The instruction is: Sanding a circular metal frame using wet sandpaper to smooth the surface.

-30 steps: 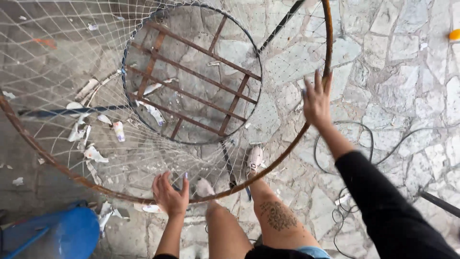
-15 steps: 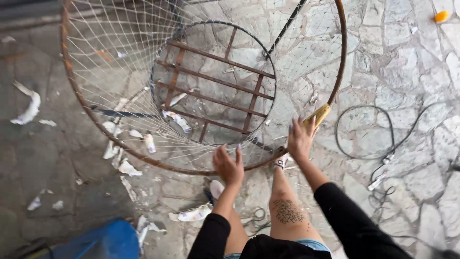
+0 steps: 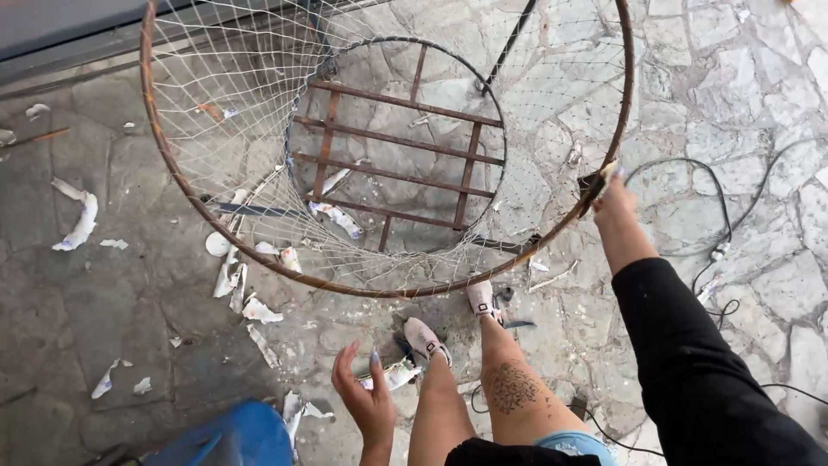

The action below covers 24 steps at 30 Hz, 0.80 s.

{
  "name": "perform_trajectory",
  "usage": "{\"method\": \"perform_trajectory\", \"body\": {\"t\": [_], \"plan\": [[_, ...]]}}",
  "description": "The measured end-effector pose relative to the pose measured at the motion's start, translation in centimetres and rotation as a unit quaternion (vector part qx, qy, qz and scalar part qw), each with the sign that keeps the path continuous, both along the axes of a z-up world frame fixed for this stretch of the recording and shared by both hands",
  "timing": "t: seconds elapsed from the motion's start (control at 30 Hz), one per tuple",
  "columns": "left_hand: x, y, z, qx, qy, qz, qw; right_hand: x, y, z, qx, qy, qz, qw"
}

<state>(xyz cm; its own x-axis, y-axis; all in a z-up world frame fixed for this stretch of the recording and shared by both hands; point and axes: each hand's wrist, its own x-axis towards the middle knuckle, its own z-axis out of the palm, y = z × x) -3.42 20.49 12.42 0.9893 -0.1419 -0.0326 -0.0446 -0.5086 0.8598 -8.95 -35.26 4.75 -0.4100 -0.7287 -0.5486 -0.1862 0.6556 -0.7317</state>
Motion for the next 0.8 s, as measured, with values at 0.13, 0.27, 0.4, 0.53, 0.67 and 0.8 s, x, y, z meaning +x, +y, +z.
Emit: {"method": "perform_trajectory", "body": {"t": [0.13,0.27,0.4,0.53,0.67,0.8], "plan": [[0.4,-2.2,-2.4,0.026,0.02,0.028,0.999,3.3,1.3,-0.9,0.059,0.019,0.105,0.993],[4.0,-8.5,-4.6,0.136,-0.18,0.015,0.974,2.3,4.1,-2.4,-0.036,0.184,0.275,0.943],[7.2,-13.9,-10.9,0.179,-0.056,0.144,0.972,2.2,-1.7,-3.1,-0.077,0.181,0.331,0.923],[7.9,-16.1,-12.8,0.302,-0.018,0.252,0.919,4.9,-11.7,-3.4,-0.089,0.271,0.4,0.871],[8.3,-16.5,-11.8,0.34,-0.025,0.24,0.909,9.0,-19.0,-2.7,-0.119,0.308,0.476,0.815],[9.1,-16.6,-9.8,0.348,0.021,0.247,0.904,13.9,-27.3,-3.3,-0.164,0.275,0.551,0.771]]}}
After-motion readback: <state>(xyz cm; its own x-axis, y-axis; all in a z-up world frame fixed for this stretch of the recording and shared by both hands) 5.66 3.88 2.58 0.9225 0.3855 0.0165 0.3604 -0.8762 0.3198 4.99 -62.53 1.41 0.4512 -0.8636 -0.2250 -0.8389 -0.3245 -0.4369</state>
